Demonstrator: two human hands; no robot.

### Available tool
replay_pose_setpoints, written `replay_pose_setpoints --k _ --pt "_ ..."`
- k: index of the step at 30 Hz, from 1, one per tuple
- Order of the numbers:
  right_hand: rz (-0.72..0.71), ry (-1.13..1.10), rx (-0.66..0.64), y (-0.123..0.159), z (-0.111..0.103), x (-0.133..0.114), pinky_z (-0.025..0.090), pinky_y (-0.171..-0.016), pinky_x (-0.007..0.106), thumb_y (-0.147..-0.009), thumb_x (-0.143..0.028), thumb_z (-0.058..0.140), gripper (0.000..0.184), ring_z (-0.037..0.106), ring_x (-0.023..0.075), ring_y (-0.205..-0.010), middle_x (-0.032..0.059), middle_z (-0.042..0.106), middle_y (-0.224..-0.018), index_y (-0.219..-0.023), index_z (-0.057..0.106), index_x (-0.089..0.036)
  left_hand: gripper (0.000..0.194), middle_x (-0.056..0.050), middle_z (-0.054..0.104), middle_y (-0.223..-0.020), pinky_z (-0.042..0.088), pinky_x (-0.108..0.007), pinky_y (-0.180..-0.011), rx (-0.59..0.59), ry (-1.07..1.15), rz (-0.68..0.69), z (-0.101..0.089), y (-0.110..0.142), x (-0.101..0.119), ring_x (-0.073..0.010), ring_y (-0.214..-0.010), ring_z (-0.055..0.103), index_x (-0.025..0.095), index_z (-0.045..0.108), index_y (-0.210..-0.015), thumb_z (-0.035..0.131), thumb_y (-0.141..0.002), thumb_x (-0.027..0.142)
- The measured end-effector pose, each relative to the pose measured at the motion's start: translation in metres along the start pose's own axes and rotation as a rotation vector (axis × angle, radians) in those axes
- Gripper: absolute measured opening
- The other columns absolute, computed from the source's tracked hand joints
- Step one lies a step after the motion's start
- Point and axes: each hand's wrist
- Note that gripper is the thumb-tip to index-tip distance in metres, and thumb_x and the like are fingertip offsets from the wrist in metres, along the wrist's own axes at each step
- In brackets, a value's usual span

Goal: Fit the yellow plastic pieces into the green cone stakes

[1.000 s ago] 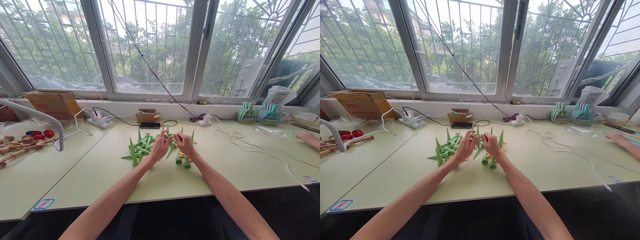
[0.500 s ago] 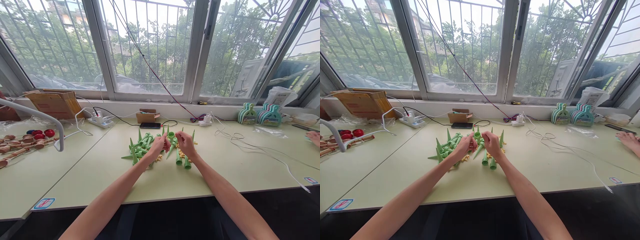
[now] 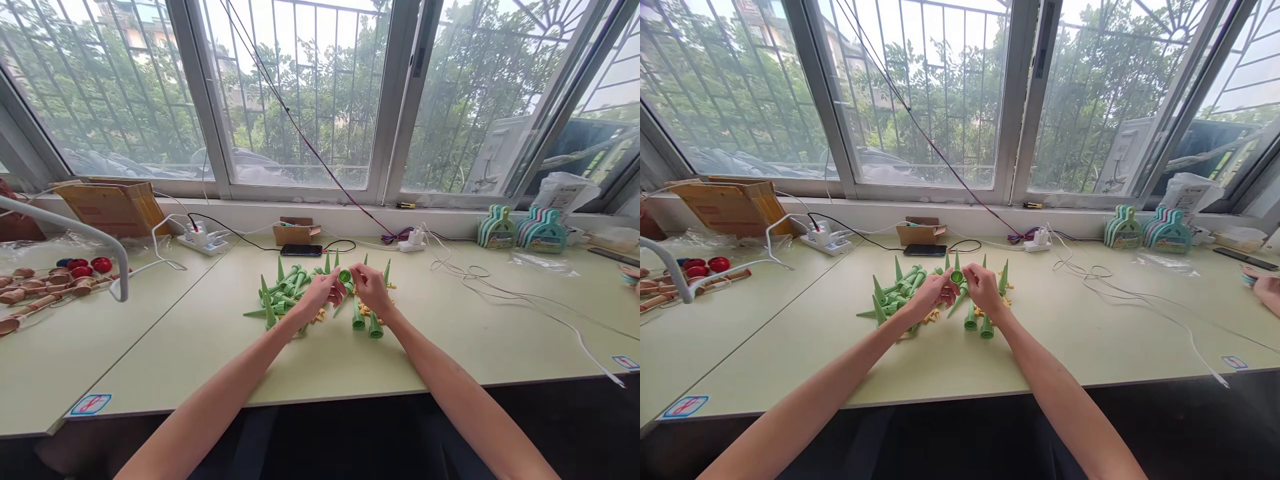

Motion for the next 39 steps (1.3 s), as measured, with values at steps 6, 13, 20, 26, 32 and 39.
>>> replay_pose_setpoints --k 6,13,20,26,32,39 --pt "0.02 0.001 -0.005 0.0 0.001 0.003 0.03 -0.052 0.024 -0.098 -0.046 0.043 0.04 0.033 0.0114 -0.052 -0.0038 0.04 -0.056 -0.071 0.055 -0.019 0.049 -0.002 0.058 -0.057 0.04 -0.021 -0.042 0.02 -0.085 0.07 0.002 0.001 0.0 -0.011 -0.046 0.053 0.015 0.056 -0.069 0.062 -0.08 0.062" --pt "0.02 0.026 -0.013 0.0 0.001 0.004 0.03 -0.053 0.025 -0.097 -0.044 0.043 0.039 0.035 0.0113 -0.052 -0.0038 0.042 -0.056 -0.069 0.053 -0.019 0.044 0.001 0.053 -0.049 0.039 -0.021 -0.041 0.053 -0.332 0.193 -0.001 0.003 -0.003 -0.0104 -0.041 0.05 0.019 0.048 -0.068 0.058 -0.085 0.058" --pt "0.037 0.033 -0.034 0.0 0.001 0.006 0.03 -0.054 0.025 -0.097 -0.044 0.043 0.038 0.038 0.0115 -0.052 -0.0031 0.046 -0.057 -0.071 0.054 -0.019 0.031 0.003 0.053 -0.058 0.036 -0.02 -0.043 0.137 -0.515 0.312 0.0 0.003 -0.006 -0.01 -0.046 0.051 0.018 0.053 -0.074 0.058 -0.085 0.047" --pt "0.041 0.029 -0.058 0.001 0.002 0.008 0.031 -0.055 0.024 -0.097 -0.042 0.044 0.034 0.039 0.0114 -0.053 -0.0026 0.05 -0.06 -0.074 0.056 -0.019 0.022 -0.001 0.06 -0.076 0.038 -0.021 -0.05 0.242 -0.684 0.438 -0.002 -0.002 -0.012 -0.008 -0.052 0.049 0.016 0.058 -0.076 0.057 -0.087 0.036" --pt "0.042 0.023 -0.064 0.001 0.003 0.006 0.033 -0.056 0.024 -0.096 -0.04 0.045 0.032 0.042 0.012 -0.053 -0.0017 0.053 -0.061 -0.076 0.057 -0.019 0.015 -0.002 0.057 -0.081 0.041 -0.021 -0.056 0.27 -0.77 0.527 -0.005 -0.004 -0.016 -0.0086 -0.058 0.048 0.016 0.061 -0.077 0.059 -0.087 0.026" --pt "0.047 0.033 -0.07 0.001 0.003 0.007 0.033 -0.055 0.024 -0.096 -0.039 0.045 0.031 0.042 0.0118 -0.052 -0.0024 0.052 -0.06 -0.076 0.056 -0.019 0.008 -0.003 0.057 -0.089 0.043 -0.022 -0.06 0.273 -0.812 0.572 -0.006 -0.006 -0.02 -0.0083 -0.06 0.049 0.017 0.066 -0.092 0.06 -0.087 0.018"
Point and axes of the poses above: each hand's wrist, its own y-axis away from the middle knuckle, its own z-axis out of the palm, x = y × z
